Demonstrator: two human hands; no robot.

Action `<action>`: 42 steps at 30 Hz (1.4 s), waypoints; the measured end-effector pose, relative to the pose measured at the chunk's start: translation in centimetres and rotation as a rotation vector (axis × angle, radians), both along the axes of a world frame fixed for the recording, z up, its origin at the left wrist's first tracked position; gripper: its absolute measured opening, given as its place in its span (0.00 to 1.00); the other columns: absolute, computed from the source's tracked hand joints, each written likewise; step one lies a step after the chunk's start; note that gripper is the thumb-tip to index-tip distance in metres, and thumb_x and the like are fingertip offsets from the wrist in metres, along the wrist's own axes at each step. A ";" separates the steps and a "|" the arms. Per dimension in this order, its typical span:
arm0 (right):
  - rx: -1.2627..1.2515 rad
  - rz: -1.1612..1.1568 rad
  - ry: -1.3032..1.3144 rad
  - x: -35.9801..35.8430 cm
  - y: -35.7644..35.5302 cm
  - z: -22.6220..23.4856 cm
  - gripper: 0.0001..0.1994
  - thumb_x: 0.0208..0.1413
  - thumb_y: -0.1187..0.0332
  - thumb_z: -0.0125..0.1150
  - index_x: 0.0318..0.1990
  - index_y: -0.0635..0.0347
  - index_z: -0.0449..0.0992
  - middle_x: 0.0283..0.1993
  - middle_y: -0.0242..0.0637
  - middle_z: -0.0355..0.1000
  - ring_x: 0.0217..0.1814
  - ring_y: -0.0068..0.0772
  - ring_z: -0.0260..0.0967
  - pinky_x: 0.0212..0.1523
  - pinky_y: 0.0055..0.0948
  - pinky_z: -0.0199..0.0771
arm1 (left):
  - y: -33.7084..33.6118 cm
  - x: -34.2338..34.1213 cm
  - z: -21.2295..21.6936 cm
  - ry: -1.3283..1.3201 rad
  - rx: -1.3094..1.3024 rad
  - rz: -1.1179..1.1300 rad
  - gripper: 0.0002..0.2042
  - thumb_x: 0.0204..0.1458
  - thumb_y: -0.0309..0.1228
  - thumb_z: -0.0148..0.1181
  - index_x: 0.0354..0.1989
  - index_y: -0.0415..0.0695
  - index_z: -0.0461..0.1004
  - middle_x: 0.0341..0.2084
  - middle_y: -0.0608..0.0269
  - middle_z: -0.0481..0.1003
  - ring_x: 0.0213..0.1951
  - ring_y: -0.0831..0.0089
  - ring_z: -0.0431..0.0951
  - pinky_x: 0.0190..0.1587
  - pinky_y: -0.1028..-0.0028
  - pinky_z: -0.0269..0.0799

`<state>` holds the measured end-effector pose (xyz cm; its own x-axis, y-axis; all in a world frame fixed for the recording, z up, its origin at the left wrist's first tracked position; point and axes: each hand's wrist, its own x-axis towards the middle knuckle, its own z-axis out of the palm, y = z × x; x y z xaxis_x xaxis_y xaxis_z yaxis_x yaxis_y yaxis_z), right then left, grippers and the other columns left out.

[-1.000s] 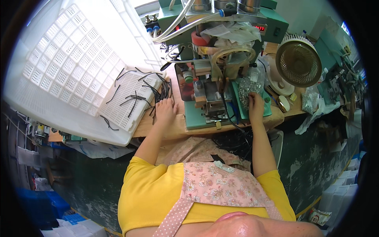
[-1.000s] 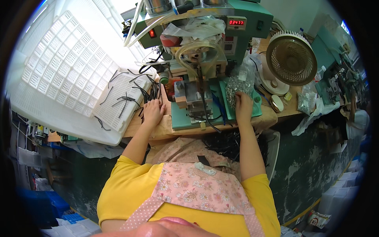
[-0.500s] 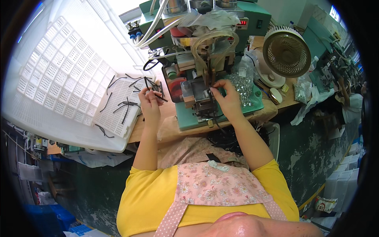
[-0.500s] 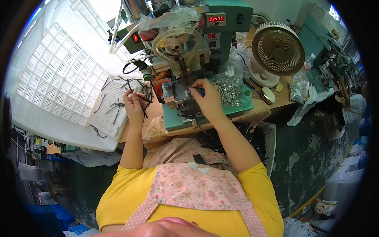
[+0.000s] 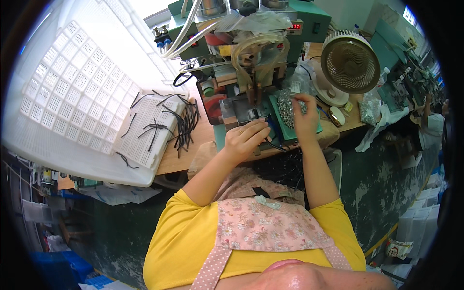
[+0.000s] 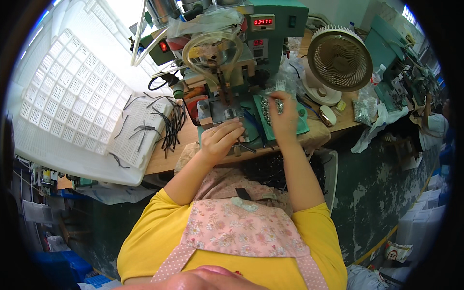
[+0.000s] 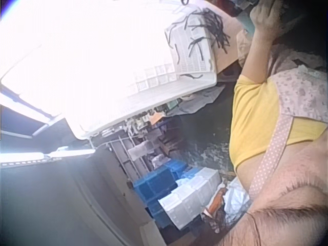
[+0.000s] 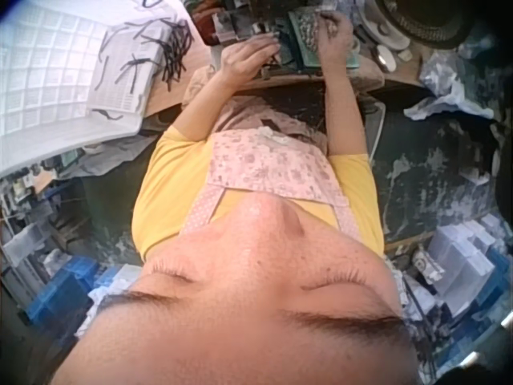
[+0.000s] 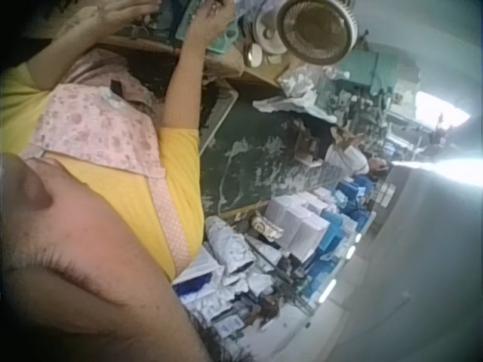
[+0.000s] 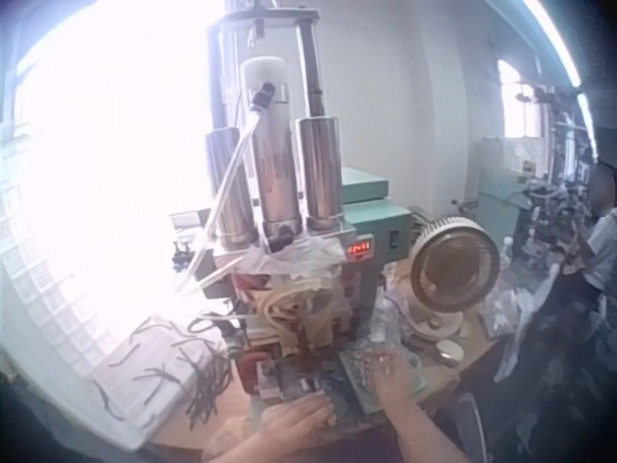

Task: The person repeatedly picks small black components and metal fasteners, inserts them into a press machine, and removes the assembled units. The person places finished units into a white basket and continues the cycle.

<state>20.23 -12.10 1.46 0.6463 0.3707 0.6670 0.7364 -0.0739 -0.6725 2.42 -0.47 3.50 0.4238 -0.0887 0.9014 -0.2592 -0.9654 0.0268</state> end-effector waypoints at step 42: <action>-0.289 -0.129 -0.401 3.3 0.1 -7.2 0.06 0.52 0.73 0.61 0.38 0.53 0.72 0.36 0.33 0.72 0.41 0.38 0.68 0.44 0.38 0.57 | 16.2 -7.3 -8.3 0.342 -0.695 0.855 0.12 0.59 0.38 0.51 0.40 0.44 0.76 0.25 0.61 0.79 0.29 0.66 0.78 0.36 0.69 0.71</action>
<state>23.51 -12.04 -5.77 0.4132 0.5106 0.7540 0.9050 -0.3225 -0.2775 -4.93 15.71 -4.84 0.3380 0.8155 0.4697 0.5957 -0.5718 0.5641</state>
